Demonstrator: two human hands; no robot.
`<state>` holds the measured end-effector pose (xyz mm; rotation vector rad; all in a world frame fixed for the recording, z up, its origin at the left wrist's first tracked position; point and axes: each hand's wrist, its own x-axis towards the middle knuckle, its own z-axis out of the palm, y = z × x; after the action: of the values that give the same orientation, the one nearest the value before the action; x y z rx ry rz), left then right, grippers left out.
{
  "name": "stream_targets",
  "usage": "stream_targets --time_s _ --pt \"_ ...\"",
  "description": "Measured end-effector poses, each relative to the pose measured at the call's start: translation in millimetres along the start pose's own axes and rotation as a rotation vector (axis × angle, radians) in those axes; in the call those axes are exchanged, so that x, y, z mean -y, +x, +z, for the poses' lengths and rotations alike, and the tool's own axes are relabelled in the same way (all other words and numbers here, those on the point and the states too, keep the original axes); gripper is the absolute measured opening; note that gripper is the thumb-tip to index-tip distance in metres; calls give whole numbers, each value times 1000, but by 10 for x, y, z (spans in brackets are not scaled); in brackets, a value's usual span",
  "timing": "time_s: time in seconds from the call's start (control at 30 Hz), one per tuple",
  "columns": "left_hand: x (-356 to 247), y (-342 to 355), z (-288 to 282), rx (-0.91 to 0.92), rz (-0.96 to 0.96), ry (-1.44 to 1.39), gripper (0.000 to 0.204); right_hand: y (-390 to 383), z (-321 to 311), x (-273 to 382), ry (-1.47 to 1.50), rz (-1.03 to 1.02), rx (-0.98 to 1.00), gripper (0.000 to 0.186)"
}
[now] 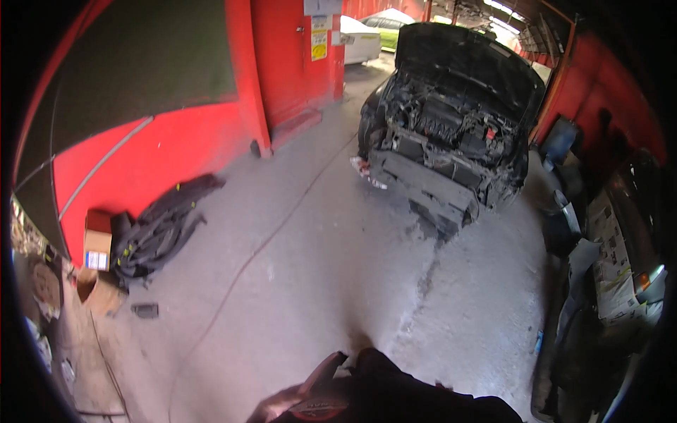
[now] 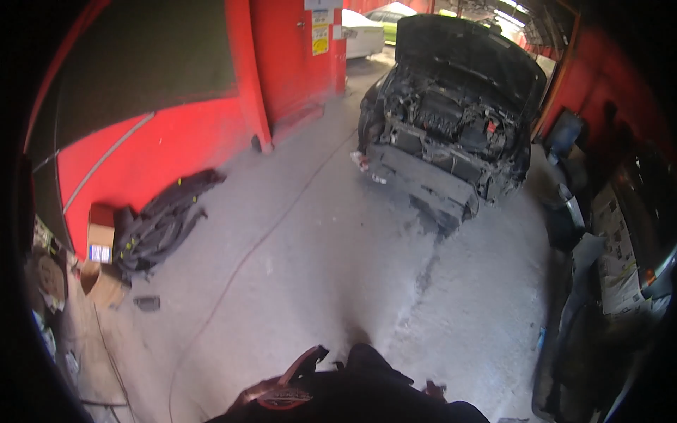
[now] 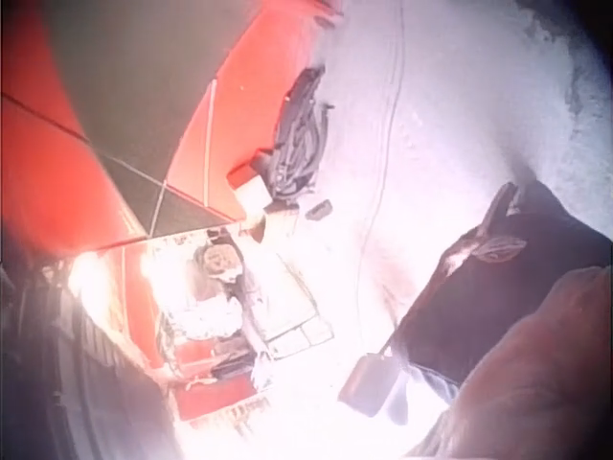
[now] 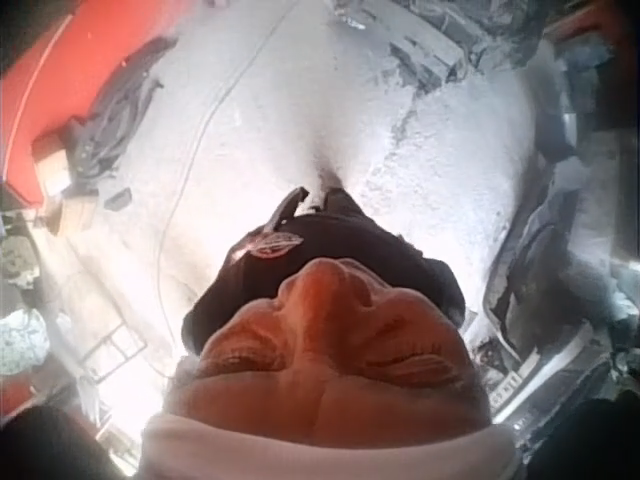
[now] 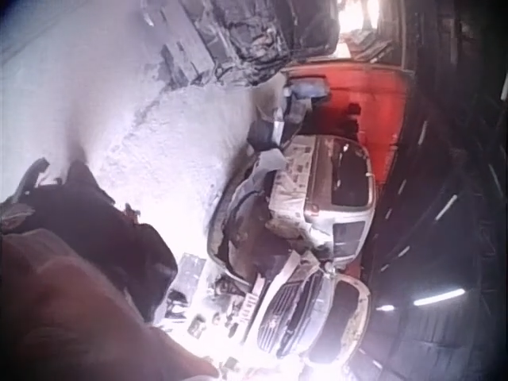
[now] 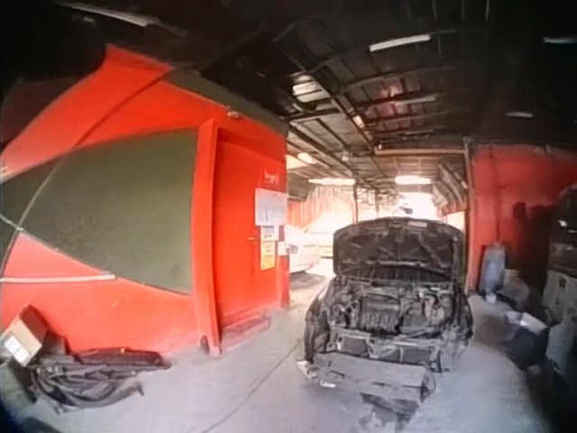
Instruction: The recorder is preparing and spray-painting car door handles and mirror caps in a body shop.
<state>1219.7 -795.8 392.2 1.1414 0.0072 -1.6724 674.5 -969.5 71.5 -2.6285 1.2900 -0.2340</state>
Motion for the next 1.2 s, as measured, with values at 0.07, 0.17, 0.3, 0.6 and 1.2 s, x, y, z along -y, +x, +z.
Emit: stream_targets --time_s 0.07,0.17,0.3,0.6,1.2 --pt "-483 912 -270 -31 123 30 40 1232 990 1232 116 140 -26 55" --pt "-1167 2259 -574 -91 337 25 36 3324 1025 670 303 286 -52 63" --pt "-1832 3330 -1101 -240 507 -6 32 5041 677 69 585 525 42 74" --pt "-4073 4643 -1264 -505 495 123 19 10620 -1471 1824 729 432 154 57" --pt "-10660 8280 -431 -129 280 1237 49 14107 2436 2321 655 636 422 62"
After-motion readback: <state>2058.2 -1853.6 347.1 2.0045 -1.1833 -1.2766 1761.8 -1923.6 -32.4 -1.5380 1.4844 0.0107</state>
